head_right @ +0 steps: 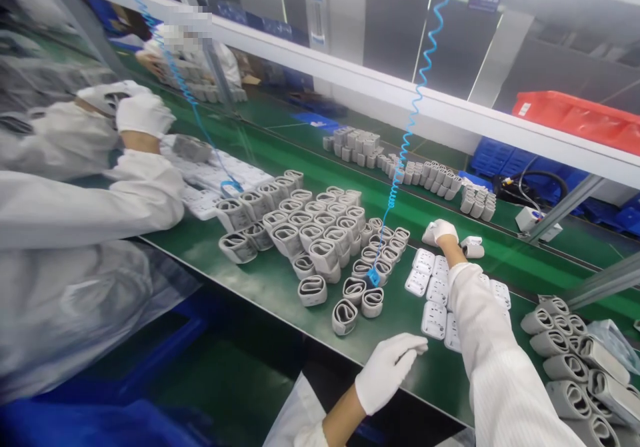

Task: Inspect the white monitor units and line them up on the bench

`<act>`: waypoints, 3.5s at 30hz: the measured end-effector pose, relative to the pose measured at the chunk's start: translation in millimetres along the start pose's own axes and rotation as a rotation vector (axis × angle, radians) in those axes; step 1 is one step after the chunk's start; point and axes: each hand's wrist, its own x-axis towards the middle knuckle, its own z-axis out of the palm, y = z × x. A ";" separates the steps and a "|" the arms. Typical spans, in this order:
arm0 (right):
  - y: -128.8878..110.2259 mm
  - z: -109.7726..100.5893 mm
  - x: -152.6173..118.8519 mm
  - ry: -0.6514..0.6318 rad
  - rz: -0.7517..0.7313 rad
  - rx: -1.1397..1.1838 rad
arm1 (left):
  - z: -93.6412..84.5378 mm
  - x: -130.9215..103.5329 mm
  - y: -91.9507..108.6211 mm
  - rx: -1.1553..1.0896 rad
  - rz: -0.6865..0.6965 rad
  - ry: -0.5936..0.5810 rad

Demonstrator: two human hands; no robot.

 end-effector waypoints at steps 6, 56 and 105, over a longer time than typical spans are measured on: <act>-11.0 -8.8 -53.5 0.154 -0.113 0.292 | 5.1 -26.9 -2.6 0.058 0.137 0.256; 81.4 37.1 -383.6 -0.341 0.006 1.594 | -72.5 -75.4 -26.4 0.762 0.284 0.678; 103.0 26.2 -392.2 -0.270 0.230 1.788 | 13.4 19.4 -53.3 0.705 -0.057 0.103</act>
